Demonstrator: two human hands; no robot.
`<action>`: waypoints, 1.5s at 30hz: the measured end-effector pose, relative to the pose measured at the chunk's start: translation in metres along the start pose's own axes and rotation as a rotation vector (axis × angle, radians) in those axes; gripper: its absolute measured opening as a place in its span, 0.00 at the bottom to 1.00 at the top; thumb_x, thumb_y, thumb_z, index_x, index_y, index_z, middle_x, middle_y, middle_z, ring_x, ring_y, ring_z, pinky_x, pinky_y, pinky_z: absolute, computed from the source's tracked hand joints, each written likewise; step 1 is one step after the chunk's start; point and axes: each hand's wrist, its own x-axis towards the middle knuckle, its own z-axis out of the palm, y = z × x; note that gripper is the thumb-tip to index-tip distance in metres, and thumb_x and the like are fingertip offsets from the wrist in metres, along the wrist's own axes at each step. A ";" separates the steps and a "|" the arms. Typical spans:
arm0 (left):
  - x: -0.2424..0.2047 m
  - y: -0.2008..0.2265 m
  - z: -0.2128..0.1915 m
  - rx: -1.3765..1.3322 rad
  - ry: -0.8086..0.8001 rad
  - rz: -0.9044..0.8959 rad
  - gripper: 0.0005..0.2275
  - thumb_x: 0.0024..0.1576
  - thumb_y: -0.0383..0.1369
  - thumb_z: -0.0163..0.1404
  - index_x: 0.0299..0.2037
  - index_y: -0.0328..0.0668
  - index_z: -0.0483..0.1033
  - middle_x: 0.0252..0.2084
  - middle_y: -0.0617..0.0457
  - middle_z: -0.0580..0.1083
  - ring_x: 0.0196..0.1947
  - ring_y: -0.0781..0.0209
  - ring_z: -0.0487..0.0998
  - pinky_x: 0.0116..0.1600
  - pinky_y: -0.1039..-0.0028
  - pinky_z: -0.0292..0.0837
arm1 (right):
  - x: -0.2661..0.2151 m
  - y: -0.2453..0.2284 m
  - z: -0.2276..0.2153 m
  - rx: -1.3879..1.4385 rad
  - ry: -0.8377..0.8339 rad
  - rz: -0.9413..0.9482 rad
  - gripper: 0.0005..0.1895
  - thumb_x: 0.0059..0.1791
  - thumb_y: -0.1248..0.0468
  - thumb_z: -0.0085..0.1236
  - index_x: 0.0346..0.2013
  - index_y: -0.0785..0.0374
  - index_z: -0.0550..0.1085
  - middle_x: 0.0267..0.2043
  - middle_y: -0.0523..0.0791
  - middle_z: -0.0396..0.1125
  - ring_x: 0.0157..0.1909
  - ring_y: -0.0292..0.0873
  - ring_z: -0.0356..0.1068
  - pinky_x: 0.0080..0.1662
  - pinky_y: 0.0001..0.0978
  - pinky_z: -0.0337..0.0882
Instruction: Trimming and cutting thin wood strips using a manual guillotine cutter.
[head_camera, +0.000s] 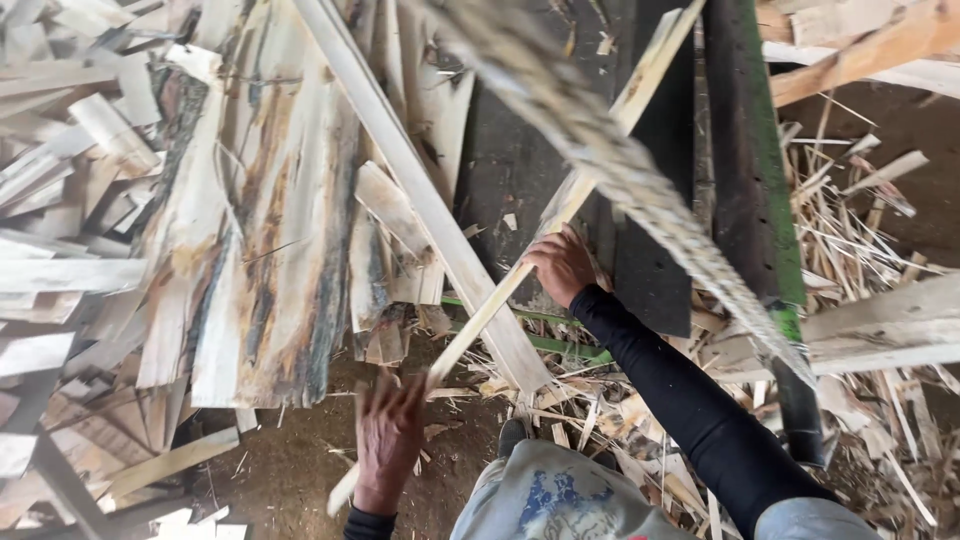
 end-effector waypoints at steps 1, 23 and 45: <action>0.007 0.005 -0.022 0.102 0.155 -0.037 0.16 0.60 0.33 0.46 0.59 0.47 0.72 0.48 0.53 0.79 0.45 0.53 0.85 0.47 0.56 0.82 | 0.006 -0.007 0.001 0.034 0.046 -0.010 0.09 0.44 0.68 0.61 0.37 0.56 0.83 0.46 0.40 0.76 0.58 0.44 0.68 0.69 0.52 0.55; 0.049 -0.145 -0.073 -1.691 0.929 -0.683 0.09 0.67 0.35 0.52 0.48 0.35 0.76 0.44 0.46 0.78 0.46 0.58 0.82 0.58 0.67 0.80 | 0.022 -0.047 -0.059 0.262 0.204 -0.027 0.45 0.53 0.38 0.59 0.74 0.64 0.59 0.77 0.56 0.54 0.78 0.56 0.55 0.77 0.52 0.56; 0.364 -0.091 0.098 -1.908 0.432 -0.178 0.16 0.69 0.32 0.36 0.54 0.32 0.78 0.50 0.44 0.76 0.47 0.57 0.77 0.55 0.68 0.74 | -0.359 -0.004 0.008 0.922 -0.280 1.018 0.13 0.44 0.58 0.69 0.33 0.66 0.82 0.35 0.46 0.79 0.43 0.37 0.74 0.49 0.32 0.72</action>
